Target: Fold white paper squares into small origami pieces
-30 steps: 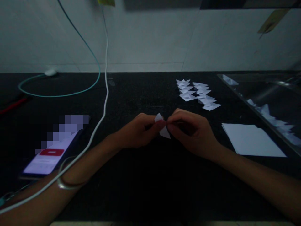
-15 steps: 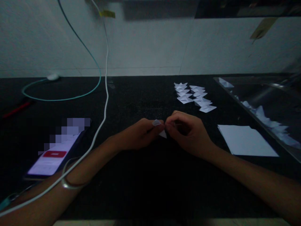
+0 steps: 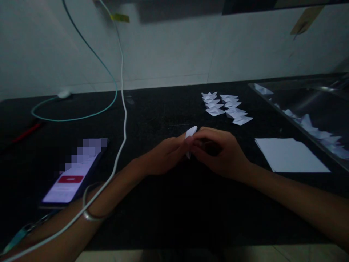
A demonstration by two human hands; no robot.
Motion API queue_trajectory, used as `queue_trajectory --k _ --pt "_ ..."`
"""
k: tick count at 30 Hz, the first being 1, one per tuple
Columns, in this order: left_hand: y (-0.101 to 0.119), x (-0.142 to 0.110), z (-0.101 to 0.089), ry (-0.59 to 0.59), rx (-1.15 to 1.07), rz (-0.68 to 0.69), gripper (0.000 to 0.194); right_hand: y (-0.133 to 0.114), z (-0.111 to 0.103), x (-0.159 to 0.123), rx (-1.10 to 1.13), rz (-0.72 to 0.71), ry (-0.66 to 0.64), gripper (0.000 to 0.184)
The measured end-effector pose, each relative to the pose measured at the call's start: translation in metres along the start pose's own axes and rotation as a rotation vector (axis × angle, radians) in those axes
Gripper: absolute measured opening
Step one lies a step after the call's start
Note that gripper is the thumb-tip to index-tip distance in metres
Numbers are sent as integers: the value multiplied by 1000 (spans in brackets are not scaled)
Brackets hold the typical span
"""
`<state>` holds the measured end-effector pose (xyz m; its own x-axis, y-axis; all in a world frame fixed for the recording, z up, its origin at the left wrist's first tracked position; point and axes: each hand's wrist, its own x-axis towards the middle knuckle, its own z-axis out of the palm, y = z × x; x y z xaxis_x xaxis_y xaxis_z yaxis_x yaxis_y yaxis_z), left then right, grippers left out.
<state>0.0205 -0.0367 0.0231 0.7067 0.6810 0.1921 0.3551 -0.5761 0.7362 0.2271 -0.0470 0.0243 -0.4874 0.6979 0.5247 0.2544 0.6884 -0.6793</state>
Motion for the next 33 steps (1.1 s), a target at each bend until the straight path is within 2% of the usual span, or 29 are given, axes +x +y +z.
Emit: queue_trajectory --k 7,17,21,29,33 --pt "8 0 7 13 256 -77 56 -1 0 -1 -18 71 77 7" --pt "19 -2 8 -9 588 -158 57 -6 3 -3 57 214 66 13" --pt "18 -3 10 5 595 -179 56 -8 4 -4 61 180 86 17" --pt "17 -1 9 14 493 -158 52 -8 5 -3 45 154 97 7" --pt "11 1 8 90 356 -176 51 5 -11 5 -151 53 174 7"
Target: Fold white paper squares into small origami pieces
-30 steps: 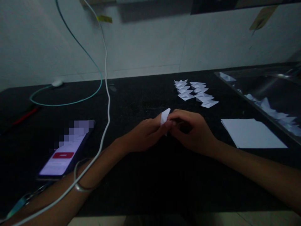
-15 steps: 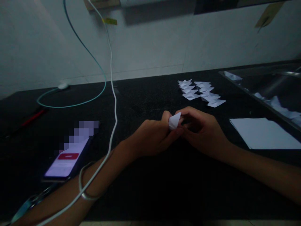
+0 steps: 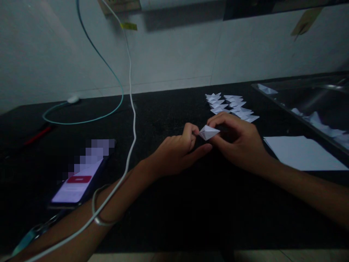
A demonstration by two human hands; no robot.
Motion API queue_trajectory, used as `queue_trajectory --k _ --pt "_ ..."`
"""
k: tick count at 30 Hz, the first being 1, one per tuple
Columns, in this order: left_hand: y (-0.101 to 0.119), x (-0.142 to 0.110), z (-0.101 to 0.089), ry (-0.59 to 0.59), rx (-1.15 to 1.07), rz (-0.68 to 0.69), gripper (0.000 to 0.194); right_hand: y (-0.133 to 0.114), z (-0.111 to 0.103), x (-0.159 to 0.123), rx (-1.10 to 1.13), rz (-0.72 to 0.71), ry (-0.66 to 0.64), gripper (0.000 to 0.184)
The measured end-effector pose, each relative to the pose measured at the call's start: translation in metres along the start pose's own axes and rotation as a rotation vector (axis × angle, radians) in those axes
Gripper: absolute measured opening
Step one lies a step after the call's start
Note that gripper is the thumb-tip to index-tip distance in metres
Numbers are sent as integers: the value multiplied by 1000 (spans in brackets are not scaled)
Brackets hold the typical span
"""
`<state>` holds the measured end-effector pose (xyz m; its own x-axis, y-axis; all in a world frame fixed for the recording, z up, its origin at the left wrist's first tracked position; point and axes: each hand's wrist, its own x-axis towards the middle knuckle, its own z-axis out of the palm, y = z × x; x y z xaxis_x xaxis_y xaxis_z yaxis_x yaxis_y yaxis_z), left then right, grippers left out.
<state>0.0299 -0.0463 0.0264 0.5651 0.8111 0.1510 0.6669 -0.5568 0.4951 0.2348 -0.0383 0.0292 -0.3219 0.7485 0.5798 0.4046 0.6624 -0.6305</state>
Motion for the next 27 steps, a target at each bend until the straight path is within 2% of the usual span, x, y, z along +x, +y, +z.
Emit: queue_trajectory --k 3,5,8,11,15,17,27 --pt "-4 2 2 -6 -36 -21 50 18 -16 12 -240 -76 103 9" --pt "-4 3 2 -26 -20 -28 48 30 -28 20 -369 -98 127 11" --pt "-3 4 1 -49 25 -33 43 43 -43 26 -522 -94 83 12" --pt "-2 4 0 -56 73 -32 37 51 -52 27 -631 -56 -33 20" --pt "1 3 -1 -75 116 -33 31 57 -55 25 -719 -69 -183 29" --pt "2 4 -1 -87 130 -34 30 59 -54 24 -744 -64 -215 30" --pt "3 5 -3 -116 144 -35 31 69 -48 24 -754 8 -209 24"
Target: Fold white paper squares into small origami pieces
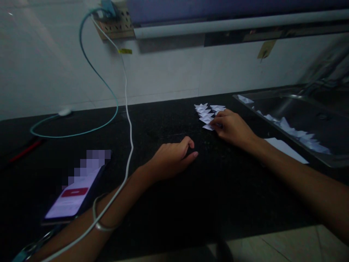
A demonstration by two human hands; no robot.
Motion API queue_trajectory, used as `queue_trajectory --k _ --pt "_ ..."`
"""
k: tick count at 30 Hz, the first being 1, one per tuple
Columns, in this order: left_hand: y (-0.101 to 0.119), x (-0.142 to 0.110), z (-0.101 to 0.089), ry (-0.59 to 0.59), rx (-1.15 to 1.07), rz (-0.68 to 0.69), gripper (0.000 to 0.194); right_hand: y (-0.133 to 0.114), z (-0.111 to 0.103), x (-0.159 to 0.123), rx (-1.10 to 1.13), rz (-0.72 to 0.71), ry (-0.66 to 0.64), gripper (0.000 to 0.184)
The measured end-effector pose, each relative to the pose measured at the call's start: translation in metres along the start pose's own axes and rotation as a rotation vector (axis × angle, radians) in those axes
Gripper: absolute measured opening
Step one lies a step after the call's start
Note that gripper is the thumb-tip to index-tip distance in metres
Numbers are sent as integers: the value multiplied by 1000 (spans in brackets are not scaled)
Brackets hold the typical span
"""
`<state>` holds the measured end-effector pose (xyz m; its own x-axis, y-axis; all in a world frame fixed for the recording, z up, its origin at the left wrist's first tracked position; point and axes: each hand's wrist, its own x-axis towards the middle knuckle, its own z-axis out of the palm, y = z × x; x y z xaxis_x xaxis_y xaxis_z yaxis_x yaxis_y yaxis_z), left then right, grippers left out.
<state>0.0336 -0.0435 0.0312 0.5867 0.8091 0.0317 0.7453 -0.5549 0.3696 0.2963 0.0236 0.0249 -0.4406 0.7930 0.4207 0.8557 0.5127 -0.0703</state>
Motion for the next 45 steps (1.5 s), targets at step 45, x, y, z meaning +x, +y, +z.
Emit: queue_trajectory --k 45 --pt "-1 0 0 -8 55 64 27 38 -76 -172 260 160 -172 37"
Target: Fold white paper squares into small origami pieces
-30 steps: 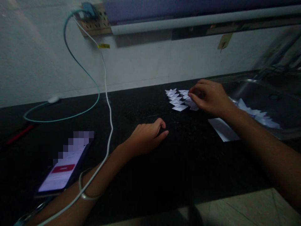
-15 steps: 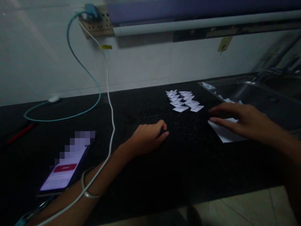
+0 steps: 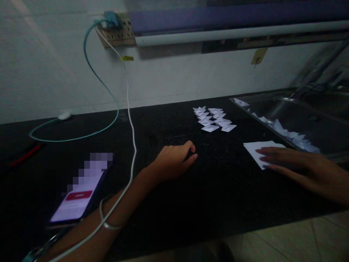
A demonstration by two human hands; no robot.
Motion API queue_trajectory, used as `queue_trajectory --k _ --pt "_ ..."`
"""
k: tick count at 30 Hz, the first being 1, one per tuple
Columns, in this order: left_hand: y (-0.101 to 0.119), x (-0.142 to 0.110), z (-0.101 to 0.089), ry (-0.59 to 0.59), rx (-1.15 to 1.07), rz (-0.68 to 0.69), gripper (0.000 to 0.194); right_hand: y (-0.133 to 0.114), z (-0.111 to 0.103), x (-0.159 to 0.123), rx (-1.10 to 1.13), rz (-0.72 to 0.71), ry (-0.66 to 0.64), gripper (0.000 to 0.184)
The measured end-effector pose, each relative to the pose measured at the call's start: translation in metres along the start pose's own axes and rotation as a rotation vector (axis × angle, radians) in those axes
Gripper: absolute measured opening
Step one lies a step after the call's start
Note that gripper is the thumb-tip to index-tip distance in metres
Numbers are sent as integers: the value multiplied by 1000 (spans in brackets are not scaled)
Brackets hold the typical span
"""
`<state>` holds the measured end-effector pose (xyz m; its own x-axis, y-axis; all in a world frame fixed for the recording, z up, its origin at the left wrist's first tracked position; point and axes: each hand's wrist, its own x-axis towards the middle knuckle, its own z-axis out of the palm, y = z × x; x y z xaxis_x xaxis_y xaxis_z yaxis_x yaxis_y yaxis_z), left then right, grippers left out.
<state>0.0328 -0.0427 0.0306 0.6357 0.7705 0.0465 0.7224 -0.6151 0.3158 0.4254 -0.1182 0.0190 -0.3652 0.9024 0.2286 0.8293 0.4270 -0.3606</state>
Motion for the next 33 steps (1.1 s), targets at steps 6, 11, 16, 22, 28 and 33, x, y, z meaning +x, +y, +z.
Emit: queue_trajectory --k 6,11,16,22,28,33 --pt "2 -1 -2 -8 5 -10 28 -6 3 0 -66 1 145 27" --pt "4 -1 -2 -17 6 -19 34 -34 -17 16 -364 3 374 19" --pt "1 -3 2 94 -110 -86 46 -109 -30 66 -157 -85 501 22" --pt "-11 -4 7 399 -381 -144 53 -148 16 143 431 -168 459 26" --pt "-11 0 7 481 -671 -149 67 -147 66 154 510 -247 349 24" --pt "-6 -1 3 274 -913 -23 70 -143 71 135 377 -481 435 15"
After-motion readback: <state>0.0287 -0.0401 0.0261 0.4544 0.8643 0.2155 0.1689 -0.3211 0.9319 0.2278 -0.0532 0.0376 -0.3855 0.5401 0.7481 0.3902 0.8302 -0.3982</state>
